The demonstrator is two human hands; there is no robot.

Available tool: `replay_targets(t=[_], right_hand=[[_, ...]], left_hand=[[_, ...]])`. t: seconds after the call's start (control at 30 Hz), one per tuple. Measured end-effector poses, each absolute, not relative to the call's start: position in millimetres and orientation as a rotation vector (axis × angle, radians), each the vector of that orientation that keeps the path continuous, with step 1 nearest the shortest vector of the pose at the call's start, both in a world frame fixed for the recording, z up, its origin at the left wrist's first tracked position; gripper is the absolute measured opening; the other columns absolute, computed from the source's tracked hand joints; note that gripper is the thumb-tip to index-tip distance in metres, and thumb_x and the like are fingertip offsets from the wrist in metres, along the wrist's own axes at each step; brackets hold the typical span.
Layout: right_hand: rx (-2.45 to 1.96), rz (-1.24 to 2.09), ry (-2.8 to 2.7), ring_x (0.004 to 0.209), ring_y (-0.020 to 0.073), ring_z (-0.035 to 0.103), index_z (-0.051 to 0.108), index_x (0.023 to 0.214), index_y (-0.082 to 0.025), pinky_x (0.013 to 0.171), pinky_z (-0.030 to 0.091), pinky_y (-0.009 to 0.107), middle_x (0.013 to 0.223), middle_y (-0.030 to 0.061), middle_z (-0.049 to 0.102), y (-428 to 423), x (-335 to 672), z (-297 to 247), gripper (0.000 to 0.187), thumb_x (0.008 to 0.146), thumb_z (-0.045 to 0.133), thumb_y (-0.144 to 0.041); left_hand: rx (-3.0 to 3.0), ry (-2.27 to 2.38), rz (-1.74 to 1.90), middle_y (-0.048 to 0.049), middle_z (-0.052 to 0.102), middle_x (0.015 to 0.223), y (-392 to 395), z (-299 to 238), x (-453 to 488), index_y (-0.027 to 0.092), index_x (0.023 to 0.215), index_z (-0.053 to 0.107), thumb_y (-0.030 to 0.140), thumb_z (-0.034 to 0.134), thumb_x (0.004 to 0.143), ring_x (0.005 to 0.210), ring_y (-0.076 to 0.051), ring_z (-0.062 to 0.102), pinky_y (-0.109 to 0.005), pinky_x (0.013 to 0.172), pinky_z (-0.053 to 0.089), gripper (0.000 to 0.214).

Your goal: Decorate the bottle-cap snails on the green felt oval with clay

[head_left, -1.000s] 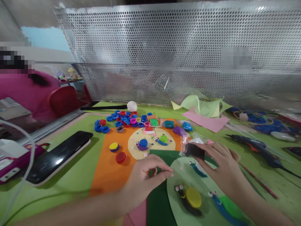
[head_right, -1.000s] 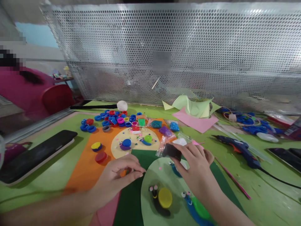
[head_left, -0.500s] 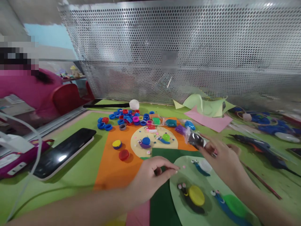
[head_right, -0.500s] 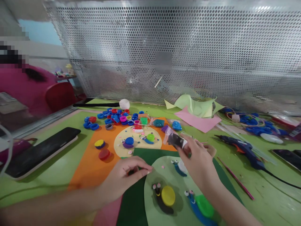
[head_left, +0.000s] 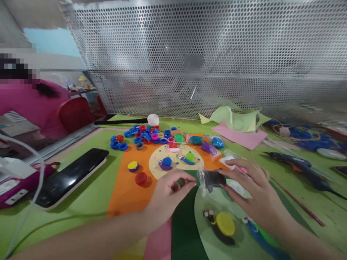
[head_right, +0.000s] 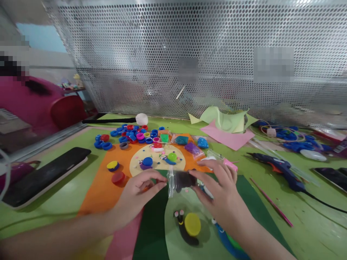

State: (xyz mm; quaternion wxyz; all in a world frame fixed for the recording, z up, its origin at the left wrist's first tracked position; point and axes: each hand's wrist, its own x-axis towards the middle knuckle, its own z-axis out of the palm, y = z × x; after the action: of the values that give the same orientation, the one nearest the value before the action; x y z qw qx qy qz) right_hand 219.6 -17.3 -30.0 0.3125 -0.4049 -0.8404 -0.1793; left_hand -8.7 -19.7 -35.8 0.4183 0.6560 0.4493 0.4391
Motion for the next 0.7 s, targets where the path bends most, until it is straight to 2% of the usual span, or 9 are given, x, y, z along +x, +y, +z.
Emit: replay_targets(t=[0.1,0.23,0.4,0.53,0.7], right_hand=[[-0.991,-0.441,-2.248,0.103,0.0242,0.055,0.054,0.107,-0.019,0.084,0.044,0.043,0.116,0.0129,0.056,-23,214,-29,0.023,0.085,0.05,-0.017],[-0.937,-0.352,-2.272,0.099,0.0202,0.059,0.052,0.111,-0.017,0.083,0.05,0.038,0.106,0.0093,0.063,-28,209,-31,0.025,0.087,0.048,-0.017],[-0.93,-0.322,-2.27,0.094,0.0212,0.06,0.052,0.109,-0.016,0.079,0.053,0.039,0.1,0.0096,0.065,-31,208,-29,0.024,0.085,0.05,-0.016],[-0.896,-0.322,-2.302,0.095,0.0215,0.059,0.052,0.109,-0.013,0.081,0.053,0.039,0.1,0.0112,0.063,-34,208,-29,0.025,0.084,0.052,-0.014],[-0.888,-0.28,-2.301,0.1,0.0208,0.056,0.052,0.109,-0.012,0.087,0.051,0.036,0.103,0.0116,0.06,-39,206,-31,0.027,0.083,0.054,-0.013]], left_hand=[[1.711,1.082,1.165,-0.0013,0.062,0.076,-20,-33,-9,0.019,0.077,0.065,0.021,0.061,0.077,0.065,-0.013,0.056,-0.021,0.054,0.041,0.004],[1.788,1.067,1.221,-0.0013,0.06,0.074,-19,-30,-10,0.018,0.075,0.063,0.017,0.061,0.076,0.064,-0.012,0.055,-0.02,0.053,0.041,0.002],[1.897,1.037,1.237,-0.0024,0.062,0.071,-18,-32,-11,0.017,0.072,0.067,0.012,0.063,0.074,0.064,-0.013,0.056,-0.02,0.051,0.041,0.006],[1.925,1.052,1.222,-0.0041,0.063,0.077,-16,-33,-11,0.017,0.077,0.071,0.011,0.063,0.074,0.063,-0.012,0.057,-0.019,0.049,0.043,0.011],[2.023,1.038,1.255,-0.004,0.061,0.074,-15,-31,-13,0.016,0.076,0.073,0.008,0.064,0.074,0.067,-0.012,0.059,-0.021,0.06,0.048,0.012]])
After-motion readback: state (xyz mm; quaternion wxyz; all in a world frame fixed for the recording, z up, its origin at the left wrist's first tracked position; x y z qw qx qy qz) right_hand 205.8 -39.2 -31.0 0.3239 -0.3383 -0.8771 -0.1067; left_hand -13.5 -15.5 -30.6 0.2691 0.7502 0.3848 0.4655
